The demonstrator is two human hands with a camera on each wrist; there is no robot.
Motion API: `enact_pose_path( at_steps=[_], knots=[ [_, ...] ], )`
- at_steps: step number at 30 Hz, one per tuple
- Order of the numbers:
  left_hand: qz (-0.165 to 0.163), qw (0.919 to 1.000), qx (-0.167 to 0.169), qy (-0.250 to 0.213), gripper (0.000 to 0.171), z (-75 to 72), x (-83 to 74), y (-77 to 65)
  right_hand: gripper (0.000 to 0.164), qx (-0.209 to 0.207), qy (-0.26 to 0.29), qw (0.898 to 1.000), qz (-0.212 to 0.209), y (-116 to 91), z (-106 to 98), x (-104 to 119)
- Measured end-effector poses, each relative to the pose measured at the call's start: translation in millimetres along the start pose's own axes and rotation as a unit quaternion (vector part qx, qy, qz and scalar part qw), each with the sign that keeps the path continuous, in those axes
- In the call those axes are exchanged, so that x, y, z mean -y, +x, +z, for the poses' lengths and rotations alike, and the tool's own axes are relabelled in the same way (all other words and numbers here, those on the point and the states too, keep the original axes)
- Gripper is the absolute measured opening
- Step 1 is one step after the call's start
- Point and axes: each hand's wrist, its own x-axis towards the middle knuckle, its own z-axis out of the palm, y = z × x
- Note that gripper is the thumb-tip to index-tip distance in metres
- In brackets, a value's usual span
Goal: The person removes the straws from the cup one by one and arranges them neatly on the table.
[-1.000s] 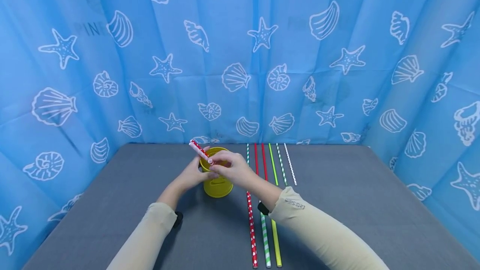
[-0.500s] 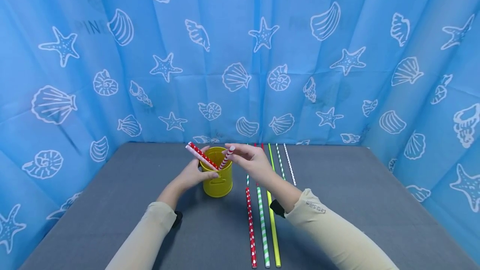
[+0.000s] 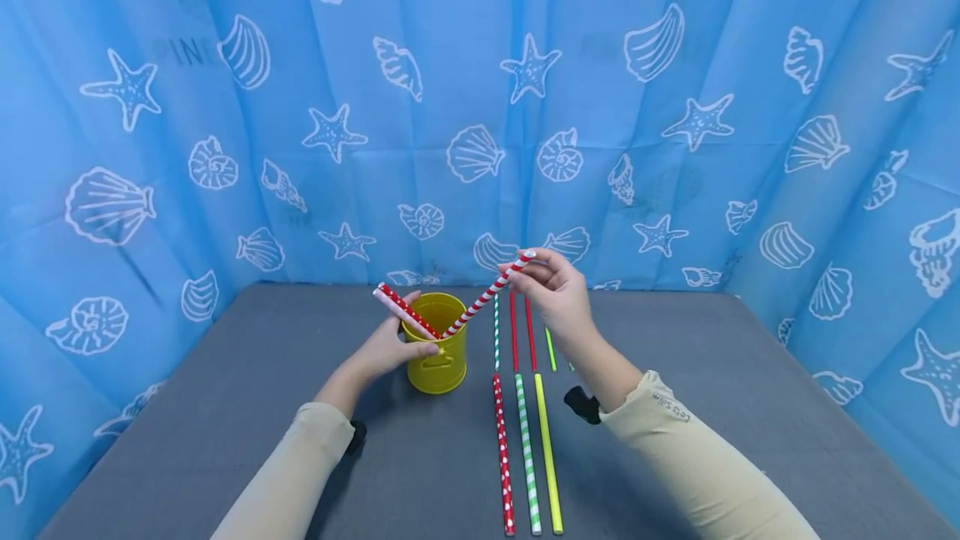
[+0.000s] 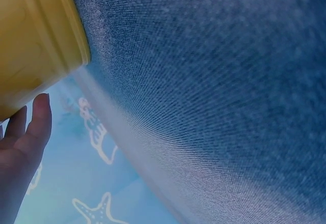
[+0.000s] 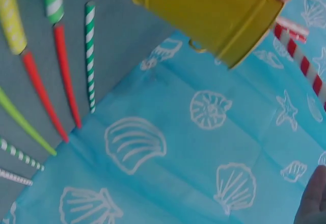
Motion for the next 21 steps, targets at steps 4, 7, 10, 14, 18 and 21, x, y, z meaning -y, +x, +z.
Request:
enact_pose_path(
  at_steps=[4, 7, 10, 14, 18, 21],
  knots=[
    [-0.002, 1.0, 0.002, 0.001, 0.096, -1.0, -1.3, -0.2, 0.026, -0.048, 0.013, 0.998, -0.027, 2.7, -12.0, 4.1],
    [-0.005, 1.0, 0.001, 0.004, 0.096, -1.8, -1.2, -1.1, 0.025, -0.08, 0.012, 0.995, -0.05, 3.7, -20.8, 5.3],
    [-0.004, 1.0, 0.001, 0.007, 0.096, -2.5, -1.8, -2.4, 0.023, -0.099, 0.008, 0.993, -0.066, 3.8, -29.2, 5.7],
    [-0.004, 0.9999, 0.004, 0.008, 0.095, -2.6, -2.2, -2.8, 0.016, -0.101, -0.014, 0.993, -0.067, 2.0, -40.1, 3.1],
    [-0.003, 0.9999, 0.008, 0.008, 0.095, -2.2, -1.9, -2.0, 0.018, -0.085, -0.066, 0.993, -0.043, -3.1, -51.4, -2.7],
    [-0.005, 0.9999, 0.01, 0.007, 0.096, -2.4, -1.8, -1.1, 0.028, -0.059, -0.115, 0.991, -0.015, -8.9, -60.0, -6.9]
  ],
)
